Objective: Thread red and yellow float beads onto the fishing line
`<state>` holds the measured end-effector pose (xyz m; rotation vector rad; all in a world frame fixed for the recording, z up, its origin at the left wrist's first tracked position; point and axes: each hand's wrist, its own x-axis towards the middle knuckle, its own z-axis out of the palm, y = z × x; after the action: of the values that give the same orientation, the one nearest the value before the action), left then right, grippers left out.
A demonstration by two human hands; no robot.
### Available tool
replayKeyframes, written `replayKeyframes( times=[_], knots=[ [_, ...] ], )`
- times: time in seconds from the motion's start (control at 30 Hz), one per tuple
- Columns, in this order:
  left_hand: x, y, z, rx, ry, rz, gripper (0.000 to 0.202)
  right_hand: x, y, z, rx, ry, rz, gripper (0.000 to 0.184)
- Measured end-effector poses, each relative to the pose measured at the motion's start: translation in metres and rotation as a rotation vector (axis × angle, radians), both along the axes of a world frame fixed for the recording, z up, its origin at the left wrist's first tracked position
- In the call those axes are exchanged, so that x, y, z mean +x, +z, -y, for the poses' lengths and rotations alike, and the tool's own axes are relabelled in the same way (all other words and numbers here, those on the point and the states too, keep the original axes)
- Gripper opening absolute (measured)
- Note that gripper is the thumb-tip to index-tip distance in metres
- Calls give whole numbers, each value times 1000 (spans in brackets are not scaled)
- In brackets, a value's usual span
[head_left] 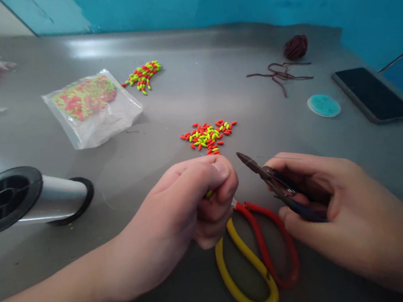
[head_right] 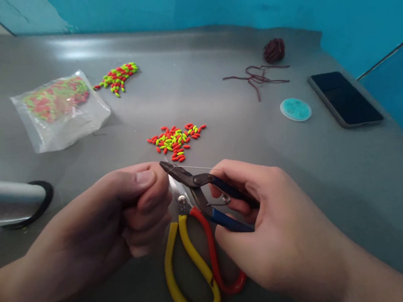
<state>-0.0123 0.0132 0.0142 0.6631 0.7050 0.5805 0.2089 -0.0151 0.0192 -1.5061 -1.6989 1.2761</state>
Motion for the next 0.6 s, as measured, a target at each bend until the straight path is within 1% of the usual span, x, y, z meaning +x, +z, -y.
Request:
replayKeyframes(
  times=[0.6],
  knots=[
    [-1,0,-1,-9,9,-9,34,-3,4,-1,-32,-50,-20,27]
  ],
)
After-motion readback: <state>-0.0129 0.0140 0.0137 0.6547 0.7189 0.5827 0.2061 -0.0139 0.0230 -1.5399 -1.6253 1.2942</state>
